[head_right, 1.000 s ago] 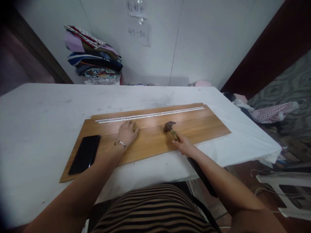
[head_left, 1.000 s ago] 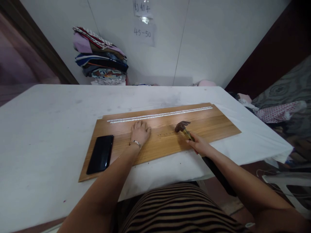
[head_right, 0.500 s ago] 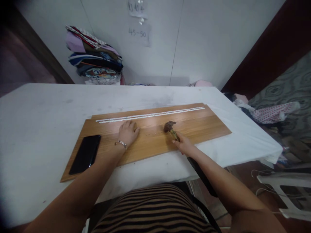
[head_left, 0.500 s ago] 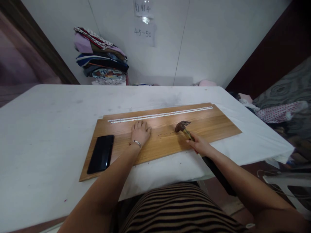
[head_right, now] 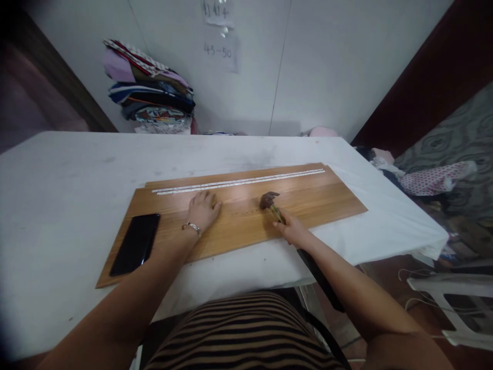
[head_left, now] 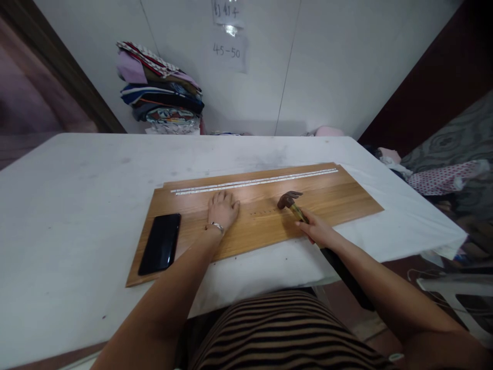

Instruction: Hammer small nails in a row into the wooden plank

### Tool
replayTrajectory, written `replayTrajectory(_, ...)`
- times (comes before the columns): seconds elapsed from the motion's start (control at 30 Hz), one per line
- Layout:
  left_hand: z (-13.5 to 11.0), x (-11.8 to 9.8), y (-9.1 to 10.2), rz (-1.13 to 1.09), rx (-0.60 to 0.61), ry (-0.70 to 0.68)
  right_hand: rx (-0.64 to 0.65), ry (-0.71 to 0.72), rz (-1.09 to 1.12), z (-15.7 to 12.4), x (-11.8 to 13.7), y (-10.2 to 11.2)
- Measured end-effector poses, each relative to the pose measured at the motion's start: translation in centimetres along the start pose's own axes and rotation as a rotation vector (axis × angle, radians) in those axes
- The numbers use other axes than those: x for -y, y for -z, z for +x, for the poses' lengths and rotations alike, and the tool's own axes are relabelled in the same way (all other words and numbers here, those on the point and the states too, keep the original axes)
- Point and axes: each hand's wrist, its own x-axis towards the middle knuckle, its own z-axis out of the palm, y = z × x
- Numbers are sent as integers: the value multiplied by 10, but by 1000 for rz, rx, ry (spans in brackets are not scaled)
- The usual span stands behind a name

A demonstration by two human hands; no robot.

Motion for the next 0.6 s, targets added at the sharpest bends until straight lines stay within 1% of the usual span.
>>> replayTrajectory(0.23,0,1,-1,-14,11,10,0,17,16,-2,-2,1)
replayTrajectory(0.47,0,1,-1,-7,5,7,12,-23,-6,-2,1,1)
replayTrajectory(0.6,0,1,-2,-18,4,9,12,17,-3,-2,0,3)
